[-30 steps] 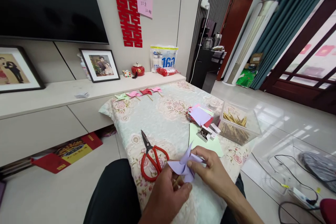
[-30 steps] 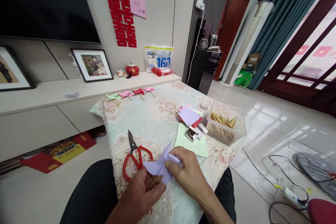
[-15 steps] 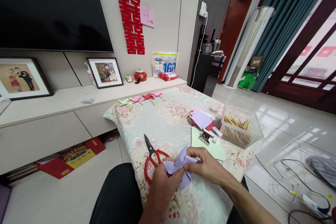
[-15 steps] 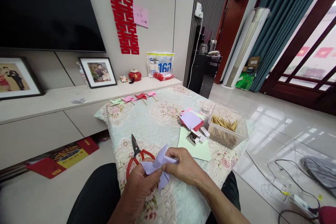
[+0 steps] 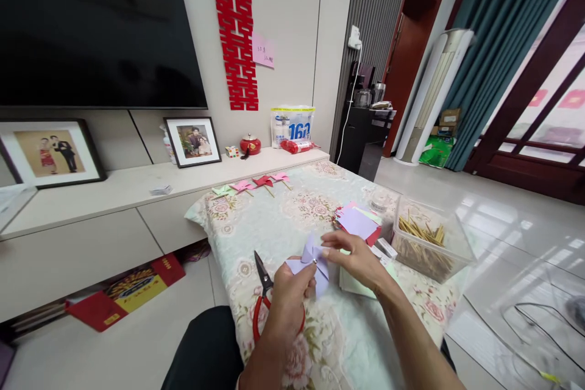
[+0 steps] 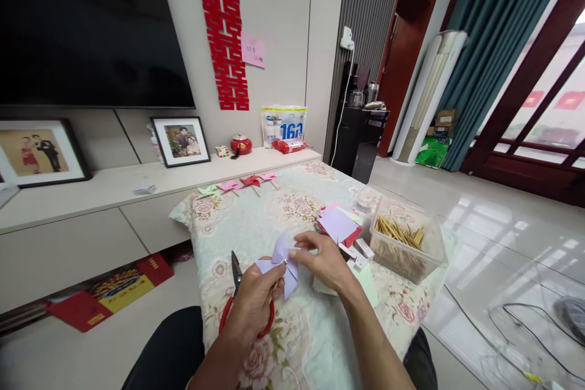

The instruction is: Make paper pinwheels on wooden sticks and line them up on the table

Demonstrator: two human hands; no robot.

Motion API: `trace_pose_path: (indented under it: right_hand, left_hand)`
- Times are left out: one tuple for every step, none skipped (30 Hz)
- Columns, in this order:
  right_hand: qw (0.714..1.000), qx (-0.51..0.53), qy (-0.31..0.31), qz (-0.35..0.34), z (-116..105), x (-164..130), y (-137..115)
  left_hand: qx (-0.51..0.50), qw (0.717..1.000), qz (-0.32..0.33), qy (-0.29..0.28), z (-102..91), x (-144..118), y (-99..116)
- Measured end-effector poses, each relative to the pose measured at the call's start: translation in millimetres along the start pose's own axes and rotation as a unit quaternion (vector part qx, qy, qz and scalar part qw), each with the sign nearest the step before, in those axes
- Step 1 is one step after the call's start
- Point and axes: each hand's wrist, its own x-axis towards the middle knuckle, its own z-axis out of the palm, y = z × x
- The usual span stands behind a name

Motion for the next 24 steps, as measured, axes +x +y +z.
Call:
trace_pose_path:
  right_hand:
    - [0.998, 0.023, 0.05, -0.023, -1, 6, 4]
    - [0.993, 0.054, 0.101, -0.043, -1, 12, 9]
    - [0.984, 0.087, 0.144, -0.058, 1, 17, 16]
    - [0.974, 0.114, 0.182, -0.071, 3, 21, 22]
    - [0.964, 0.134, 0.213, -0.085, 6, 23, 29]
    - [0.957, 0.146, 0.231, -0.099, 9, 25, 36]
    - [0.954, 0.149, 0.236, -0.113, 12, 25, 42]
    - [0.955, 0.141, 0.232, -0.123, 14, 24, 47]
    - [0.958, 0.126, 0.224, -0.13, 15, 23, 51]
    - [0.962, 0.106, 0.213, -0.133, 15, 22, 55]
    - [0.966, 0.084, 0.203, -0.133, 14, 20, 57]
    - [0.97, 0.061, 0.195, -0.132, 13, 19, 59]
    - [0.972, 0.039, 0.189, -0.132, 11, 18, 60]
    - [0.974, 0.018, 0.185, -0.132, 9, 18, 61]
    - [0.974, -0.001, 0.182, -0.132, 7, 18, 61]
    - [0.975, -0.017, 0.18, -0.133, 6, 19, 62]
    - [0.975, -0.031, 0.175, -0.133, 6, 20, 62]
    - [0.976, -0.043, 0.169, -0.134, 6, 20, 62]
    - [0.976, -0.055, 0.161, -0.136, 6, 21, 63]
    - [0.976, -0.066, 0.154, -0.14, 7, 21, 63]
    - [0.975, -0.076, 0.147, -0.145, 8, 21, 63]
    - [0.974, -0.085, 0.142, -0.153, 9, 21, 63]
    - [0.973, -0.091, 0.141, -0.161, 10, 21, 63]
    - [0.971, -0.095, 0.141, -0.168, 11, 21, 64]
  left_hand:
    - [-0.008, 1.0, -0.002, 0.005, 1.1, 8, 1]
    - [-0.014, 1.0, -0.005, 0.008, 2.2, 14, 3]
    - [-0.018, 1.0, -0.007, 0.007, 3.4, 21, 5]
    - [-0.022, 1.0, -0.012, 0.005, 4.9, 26, 7]
    - [-0.025, 1.0, -0.016, 0.002, 6.5, 31, 8]
    - [-0.027, 0.999, -0.019, 0.0, 8.2, 35, 9]
    - [-0.027, 0.999, -0.022, -0.002, 10.0, 39, 9]
    - [-0.026, 0.999, -0.023, -0.003, 11.8, 42, 8]
    - [-0.024, 0.999, -0.025, -0.002, 13.2, 45, 7]
    - [-0.02, 0.999, -0.027, 0.0, 14.3, 48, 4]
    - [-0.014, 0.999, -0.03, 0.003, 14.9, 50, 2]
    - [-0.006, 0.999, -0.033, 0.006, 15.0, 51, -1]
    - [0.002, 0.999, -0.036, 0.009, 14.7, 52, -4]
    - [0.012, 0.999, -0.039, 0.013, 14.0, 53, -6]
    - [0.022, 0.999, -0.041, 0.016, 13.1, 53, -7]
    - [0.032, 0.998, -0.043, 0.018, 12.2, 52, -8]
    - [0.04, 0.998, -0.044, 0.02, 11.5, 52, -8]
    - [0.047, 0.998, -0.044, 0.021, 11.2, 51, -7]
    - [0.053, 0.997, -0.043, 0.021, 11.2, 50, -5]
    - [0.058, 0.997, -0.042, 0.02, 11.6, 49, -4]
    - [0.063, 0.997, -0.041, 0.02, 12.3, 47, -3]
    - [0.067, 0.997, -0.04, 0.02, 13.3, 46, -1]
    - [0.071, 0.996, -0.04, 0.021, 14.4, 45, -1]
    - [0.074, 0.996, -0.04, 0.022, 15.5, 45, 0]
